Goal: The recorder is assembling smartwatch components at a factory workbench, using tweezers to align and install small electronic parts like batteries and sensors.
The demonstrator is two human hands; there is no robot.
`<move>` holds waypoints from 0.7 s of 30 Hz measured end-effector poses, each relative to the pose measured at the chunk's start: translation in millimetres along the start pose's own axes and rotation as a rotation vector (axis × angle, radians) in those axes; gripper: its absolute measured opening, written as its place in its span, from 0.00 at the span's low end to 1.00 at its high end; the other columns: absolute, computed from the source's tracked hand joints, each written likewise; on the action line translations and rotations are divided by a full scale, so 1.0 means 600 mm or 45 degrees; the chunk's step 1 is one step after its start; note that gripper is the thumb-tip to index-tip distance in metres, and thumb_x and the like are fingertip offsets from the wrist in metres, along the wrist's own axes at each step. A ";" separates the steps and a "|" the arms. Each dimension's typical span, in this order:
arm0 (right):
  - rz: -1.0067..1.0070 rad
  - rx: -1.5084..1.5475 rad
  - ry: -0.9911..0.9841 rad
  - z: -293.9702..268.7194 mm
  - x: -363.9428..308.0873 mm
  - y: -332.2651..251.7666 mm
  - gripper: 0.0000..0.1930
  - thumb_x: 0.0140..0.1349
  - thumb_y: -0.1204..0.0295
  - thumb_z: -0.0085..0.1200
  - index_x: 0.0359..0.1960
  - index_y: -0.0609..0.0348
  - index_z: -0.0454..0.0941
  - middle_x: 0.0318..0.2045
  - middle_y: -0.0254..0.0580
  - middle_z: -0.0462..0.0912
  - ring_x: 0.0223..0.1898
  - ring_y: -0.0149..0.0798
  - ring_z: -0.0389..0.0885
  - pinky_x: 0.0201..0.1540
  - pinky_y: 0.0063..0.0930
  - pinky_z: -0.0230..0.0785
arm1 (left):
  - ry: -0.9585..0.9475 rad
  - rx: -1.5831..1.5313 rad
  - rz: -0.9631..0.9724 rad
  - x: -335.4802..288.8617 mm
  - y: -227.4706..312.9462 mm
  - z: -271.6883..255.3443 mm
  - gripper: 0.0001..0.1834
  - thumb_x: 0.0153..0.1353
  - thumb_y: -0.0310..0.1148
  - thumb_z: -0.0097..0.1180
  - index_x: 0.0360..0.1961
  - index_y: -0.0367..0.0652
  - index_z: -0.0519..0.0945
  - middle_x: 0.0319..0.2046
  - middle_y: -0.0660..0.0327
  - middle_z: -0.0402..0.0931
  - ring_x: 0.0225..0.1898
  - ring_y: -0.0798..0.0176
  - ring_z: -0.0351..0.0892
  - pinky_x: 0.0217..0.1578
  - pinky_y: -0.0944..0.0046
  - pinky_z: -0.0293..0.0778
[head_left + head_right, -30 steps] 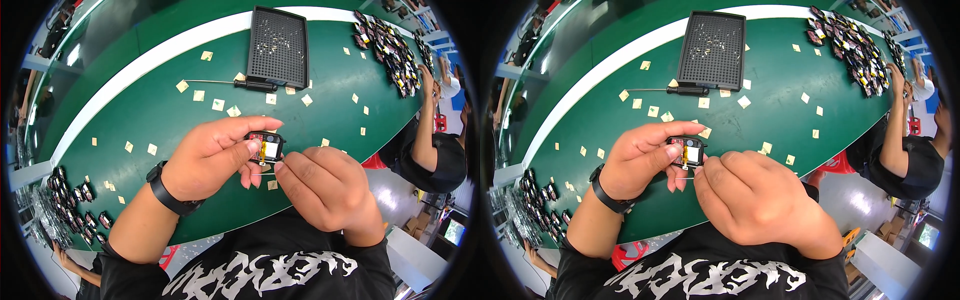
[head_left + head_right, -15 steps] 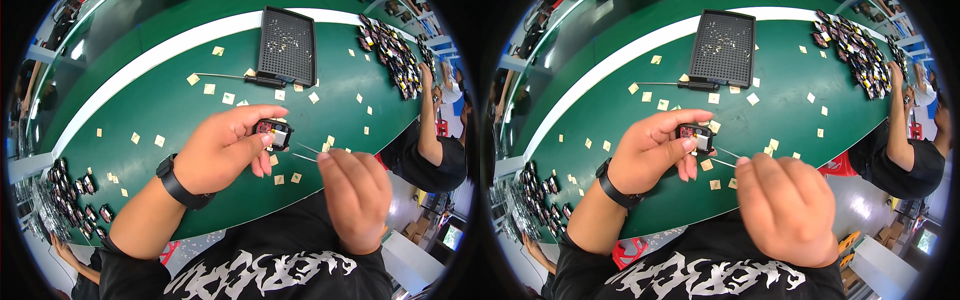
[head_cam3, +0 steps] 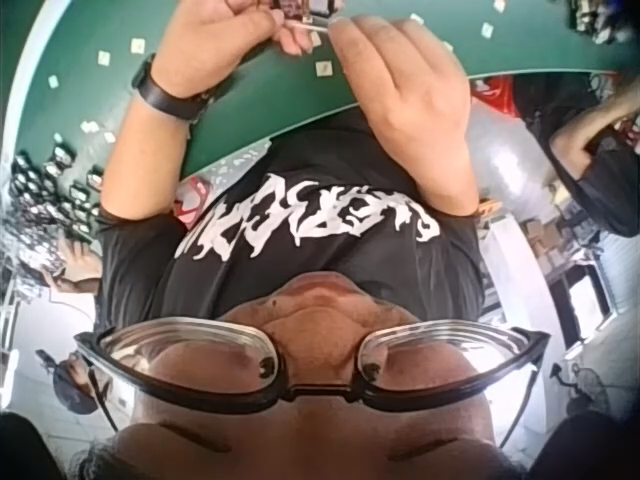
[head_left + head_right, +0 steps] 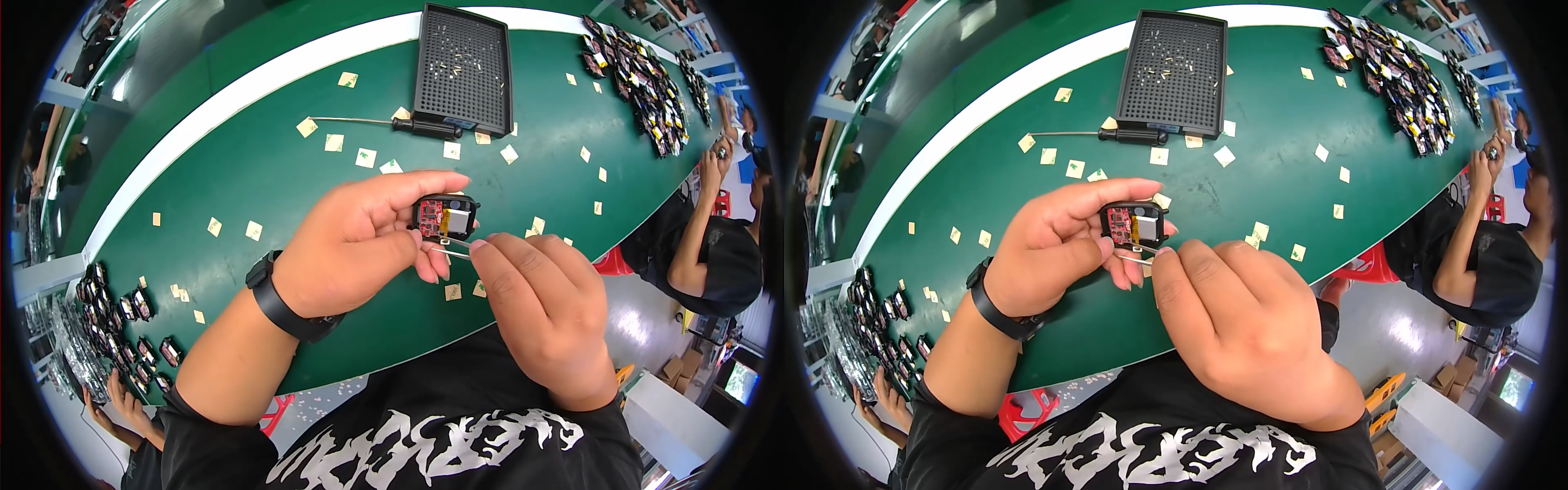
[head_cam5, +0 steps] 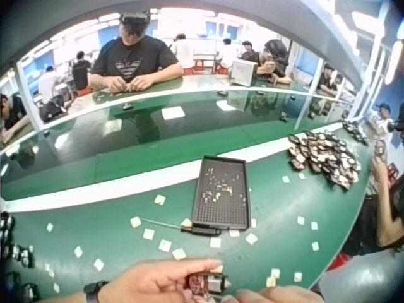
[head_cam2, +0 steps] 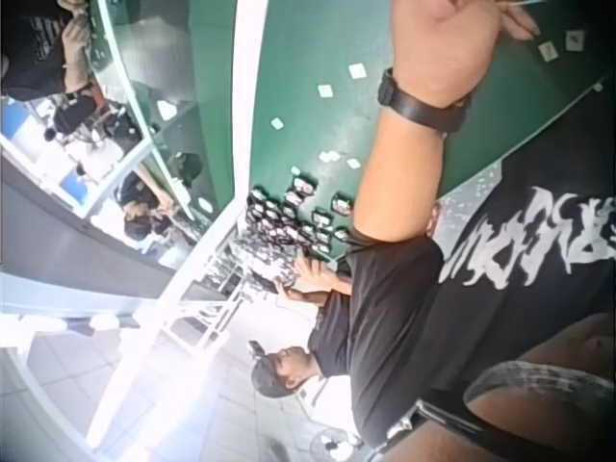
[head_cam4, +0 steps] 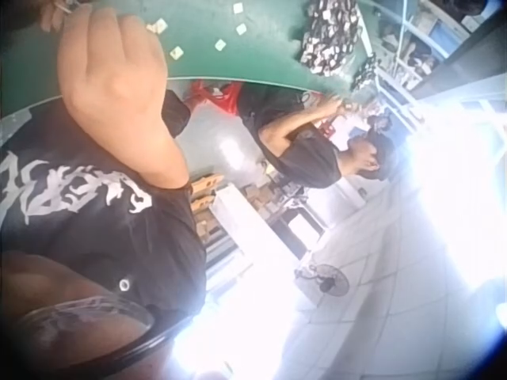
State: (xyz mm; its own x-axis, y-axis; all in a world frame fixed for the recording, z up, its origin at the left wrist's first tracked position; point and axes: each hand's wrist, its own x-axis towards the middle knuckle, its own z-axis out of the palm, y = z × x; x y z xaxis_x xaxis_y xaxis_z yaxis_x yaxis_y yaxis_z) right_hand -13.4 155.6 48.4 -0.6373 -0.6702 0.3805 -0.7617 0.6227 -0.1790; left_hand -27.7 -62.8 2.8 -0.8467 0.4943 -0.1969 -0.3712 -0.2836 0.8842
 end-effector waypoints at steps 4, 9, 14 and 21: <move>-0.022 -0.007 0.005 0.003 0.004 0.002 0.18 0.43 0.78 0.61 0.40 0.68 0.82 0.35 0.47 0.84 0.29 0.42 0.81 0.29 0.31 0.73 | 0.020 0.043 -0.030 -0.001 0.000 0.003 0.31 0.61 0.14 0.38 0.68 0.31 0.68 0.53 0.47 0.81 0.38 0.68 0.84 0.42 0.67 0.82; -0.070 -0.008 0.002 0.007 0.004 0.010 0.16 0.44 0.78 0.62 0.38 0.68 0.82 0.35 0.47 0.84 0.29 0.39 0.81 0.26 0.29 0.72 | 0.014 0.080 0.003 -0.003 -0.006 0.001 0.32 0.59 0.12 0.36 0.67 0.31 0.69 0.53 0.48 0.81 0.40 0.68 0.84 0.43 0.68 0.82; -0.132 -0.029 0.012 0.014 0.004 0.018 0.13 0.46 0.77 0.62 0.36 0.67 0.82 0.34 0.46 0.83 0.29 0.37 0.81 0.25 0.25 0.70 | -0.003 0.142 0.040 -0.002 -0.004 -0.001 0.33 0.58 0.12 0.36 0.67 0.31 0.70 0.54 0.48 0.81 0.42 0.67 0.84 0.45 0.68 0.82; -0.224 -0.067 0.021 0.018 0.006 0.021 0.12 0.46 0.76 0.62 0.34 0.67 0.82 0.33 0.46 0.82 0.30 0.37 0.81 0.24 0.24 0.70 | -0.019 0.103 0.038 -0.005 -0.010 -0.002 0.34 0.58 0.09 0.34 0.67 0.33 0.70 0.56 0.49 0.80 0.45 0.70 0.81 0.49 0.67 0.81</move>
State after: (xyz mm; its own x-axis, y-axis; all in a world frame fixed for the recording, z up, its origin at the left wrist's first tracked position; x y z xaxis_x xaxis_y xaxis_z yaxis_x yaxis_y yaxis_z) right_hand -26.5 156.7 38.0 -0.4924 -0.7641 0.4168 -0.8538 0.5171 -0.0606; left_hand -23.4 -63.6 -2.7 -0.8508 0.4991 -0.1645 -0.3136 -0.2311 0.9210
